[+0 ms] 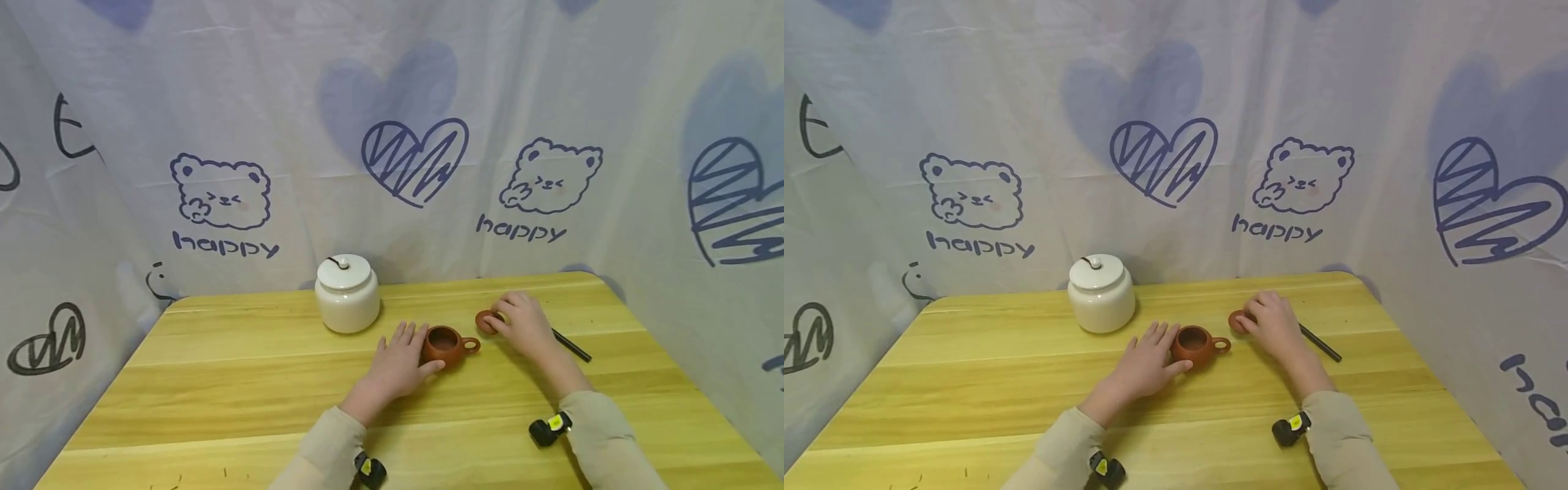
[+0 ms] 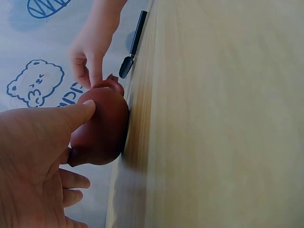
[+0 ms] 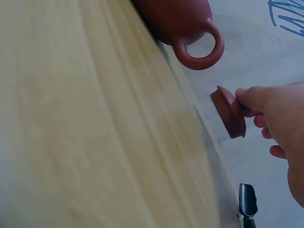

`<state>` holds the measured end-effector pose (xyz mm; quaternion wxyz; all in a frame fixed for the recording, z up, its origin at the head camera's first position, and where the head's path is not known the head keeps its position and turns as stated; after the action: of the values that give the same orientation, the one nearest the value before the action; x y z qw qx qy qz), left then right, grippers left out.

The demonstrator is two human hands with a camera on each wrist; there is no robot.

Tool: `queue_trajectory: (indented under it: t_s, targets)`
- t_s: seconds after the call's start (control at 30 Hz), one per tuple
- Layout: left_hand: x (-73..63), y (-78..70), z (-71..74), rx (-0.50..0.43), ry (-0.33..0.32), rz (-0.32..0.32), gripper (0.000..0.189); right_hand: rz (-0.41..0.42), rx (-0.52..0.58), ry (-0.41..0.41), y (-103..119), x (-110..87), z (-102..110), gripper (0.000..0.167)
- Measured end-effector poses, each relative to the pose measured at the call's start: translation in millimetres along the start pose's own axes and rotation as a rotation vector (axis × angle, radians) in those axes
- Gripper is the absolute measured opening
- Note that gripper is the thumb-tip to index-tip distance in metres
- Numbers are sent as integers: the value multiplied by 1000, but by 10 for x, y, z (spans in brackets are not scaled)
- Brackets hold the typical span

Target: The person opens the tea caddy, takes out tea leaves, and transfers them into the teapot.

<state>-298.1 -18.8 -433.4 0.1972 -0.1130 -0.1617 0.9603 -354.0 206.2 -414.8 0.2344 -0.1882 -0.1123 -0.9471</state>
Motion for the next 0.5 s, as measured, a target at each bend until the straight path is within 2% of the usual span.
queue_trajectory:
  t_s: [0.5]
  targets:
    - [9, 9, -11, 8, 9, 9, 76, -38, -6, 141, -17, -13, -100, 15]
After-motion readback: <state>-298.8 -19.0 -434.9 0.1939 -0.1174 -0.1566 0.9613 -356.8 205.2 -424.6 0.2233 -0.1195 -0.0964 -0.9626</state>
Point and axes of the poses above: each hand's wrist, its own x-axis towards the middle knuckle, its own z-axis out of the back of the hand, y = z × x, the point moved 6 cm from there along x, towards the middle knuckle, and after that the axes turned 11 degrees about y, right-handed, at the moved point
